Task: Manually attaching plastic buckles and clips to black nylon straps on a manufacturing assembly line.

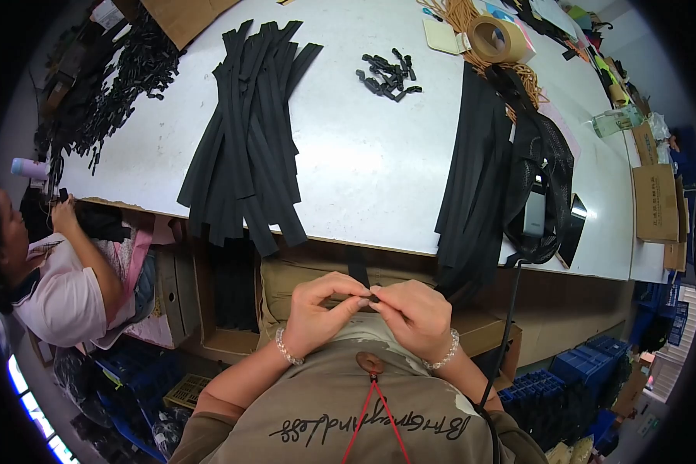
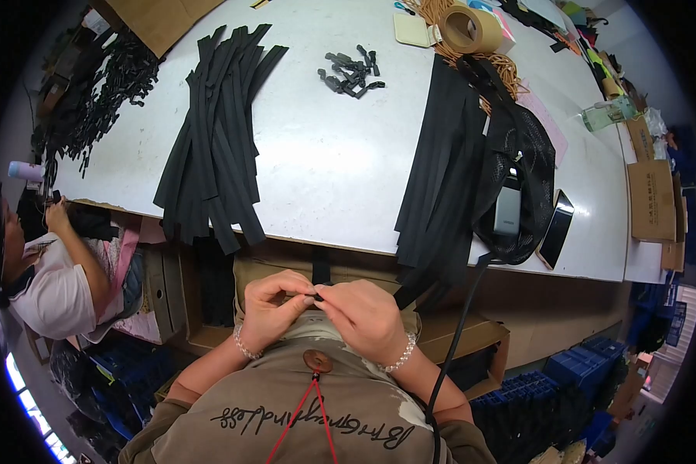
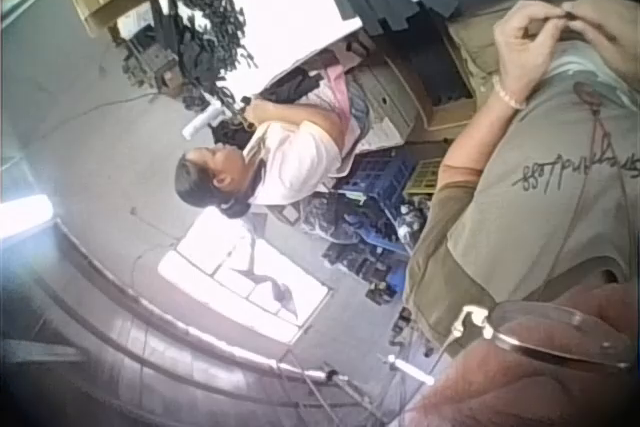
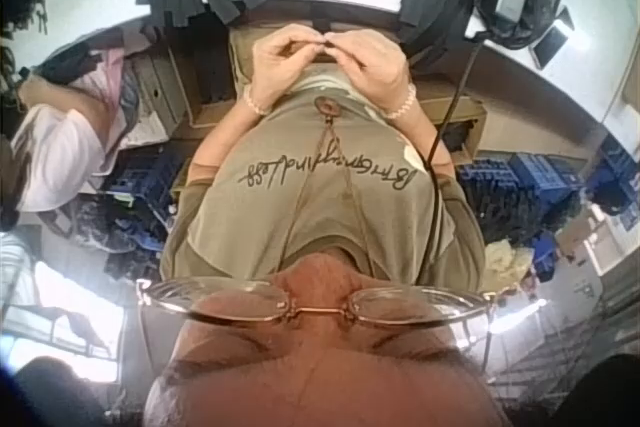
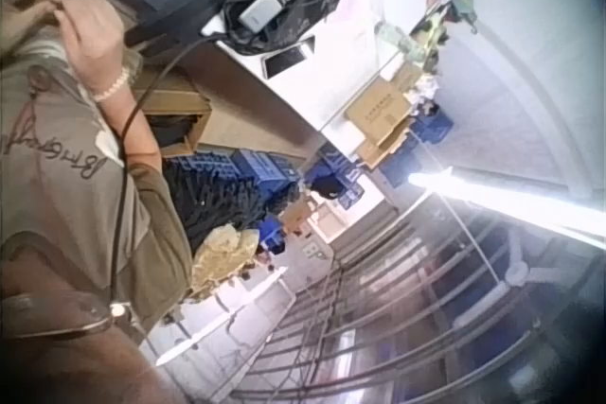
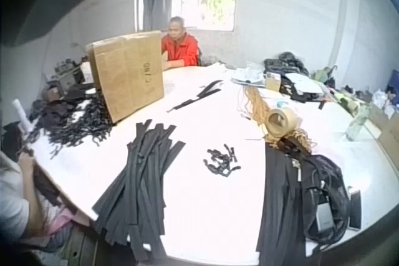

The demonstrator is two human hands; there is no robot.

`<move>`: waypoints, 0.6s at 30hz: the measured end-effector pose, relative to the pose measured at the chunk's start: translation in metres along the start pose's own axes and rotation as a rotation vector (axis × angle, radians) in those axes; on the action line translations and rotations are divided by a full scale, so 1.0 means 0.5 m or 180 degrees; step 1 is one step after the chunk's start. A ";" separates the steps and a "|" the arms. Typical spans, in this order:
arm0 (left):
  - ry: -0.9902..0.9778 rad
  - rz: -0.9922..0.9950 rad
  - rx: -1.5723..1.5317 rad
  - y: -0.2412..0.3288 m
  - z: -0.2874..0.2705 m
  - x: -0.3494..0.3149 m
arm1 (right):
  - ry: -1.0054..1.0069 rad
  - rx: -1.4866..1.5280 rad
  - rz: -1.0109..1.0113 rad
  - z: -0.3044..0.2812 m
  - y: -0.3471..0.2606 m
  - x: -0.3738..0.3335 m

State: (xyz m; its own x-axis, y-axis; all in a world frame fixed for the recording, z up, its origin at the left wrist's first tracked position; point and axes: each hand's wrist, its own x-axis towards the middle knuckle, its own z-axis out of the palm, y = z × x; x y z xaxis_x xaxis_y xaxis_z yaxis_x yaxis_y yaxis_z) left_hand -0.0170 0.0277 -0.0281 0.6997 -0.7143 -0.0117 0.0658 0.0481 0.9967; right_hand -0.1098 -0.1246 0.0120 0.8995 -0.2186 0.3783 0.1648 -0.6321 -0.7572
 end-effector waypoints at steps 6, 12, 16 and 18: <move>-0.0011 -0.0835 -0.0785 0.013 0.009 0.000 | 0.0396 0.1630 0.1754 0.031 0.017 -0.042; 0.0129 -0.1467 -0.1113 -0.021 0.008 0.007 | 0.0226 0.2826 0.2583 0.044 0.050 -0.045; 0.0197 -0.1557 -0.1367 -0.060 0.006 0.016 | 0.0355 0.3057 0.2733 0.071 0.079 -0.046; 0.0263 -0.1920 -0.1504 -0.063 0.007 0.028 | 0.0482 0.3095 0.2965 0.083 0.098 -0.051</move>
State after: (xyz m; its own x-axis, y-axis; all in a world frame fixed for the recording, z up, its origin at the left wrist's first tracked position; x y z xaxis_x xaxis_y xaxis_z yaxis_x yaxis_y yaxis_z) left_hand -0.0118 0.0139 -0.0595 0.4958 -0.6581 -0.5666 0.7366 -0.0269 0.6757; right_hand -0.1077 -0.1192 -0.0571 0.7903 -0.3926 -0.4705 -0.2024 0.5574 -0.8052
